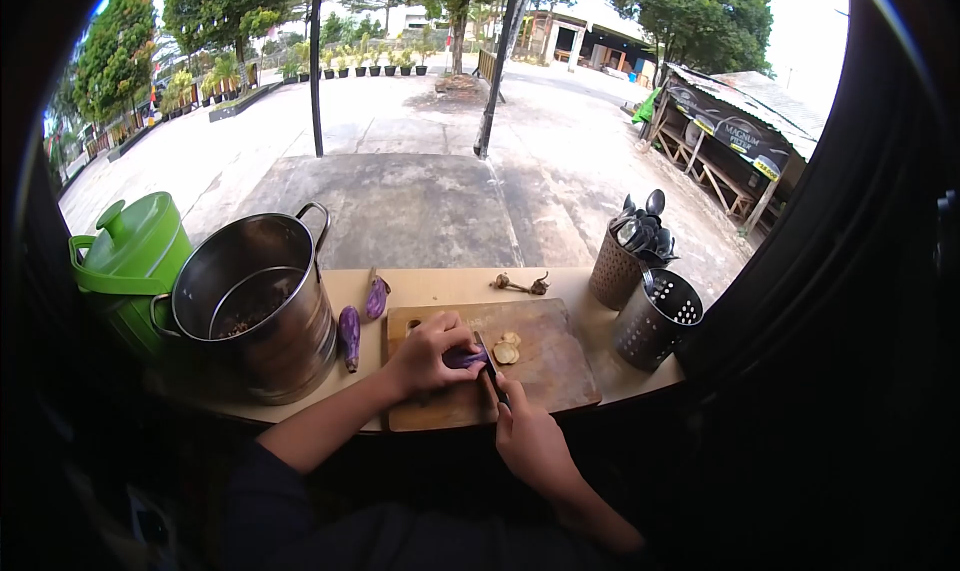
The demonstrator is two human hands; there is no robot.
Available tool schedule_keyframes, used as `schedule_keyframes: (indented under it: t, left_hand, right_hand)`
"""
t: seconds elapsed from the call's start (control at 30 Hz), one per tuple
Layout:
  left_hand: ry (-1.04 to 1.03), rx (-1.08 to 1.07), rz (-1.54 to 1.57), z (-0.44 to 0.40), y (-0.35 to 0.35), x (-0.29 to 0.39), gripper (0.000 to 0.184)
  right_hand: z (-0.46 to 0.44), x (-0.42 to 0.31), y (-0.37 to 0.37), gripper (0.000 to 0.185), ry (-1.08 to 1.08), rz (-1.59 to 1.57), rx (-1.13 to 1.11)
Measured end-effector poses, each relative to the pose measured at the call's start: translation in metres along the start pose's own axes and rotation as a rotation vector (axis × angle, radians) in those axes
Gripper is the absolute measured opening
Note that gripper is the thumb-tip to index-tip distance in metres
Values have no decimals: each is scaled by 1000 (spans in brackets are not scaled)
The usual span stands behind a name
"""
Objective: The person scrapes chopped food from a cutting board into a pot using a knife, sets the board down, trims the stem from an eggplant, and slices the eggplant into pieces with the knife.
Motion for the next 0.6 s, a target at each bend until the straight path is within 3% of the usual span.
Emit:
schedule_keyframes:
  t: [0.6]
  left_hand:
    - [-64, 9, -104, 2, 2, 9, 30]
  right_hand:
    - [-4, -1, -1, 37, -19, 12, -16]
Point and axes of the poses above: each hand's wrist, its own z-axis away from the middle knuckle, its own y-axis out of the back of the hand, x = y × z, the point moved 5 cm from there along -z, towards the middle knuckle, and after that the axes turned 2 degrees about -x, right-handed, at the moved point
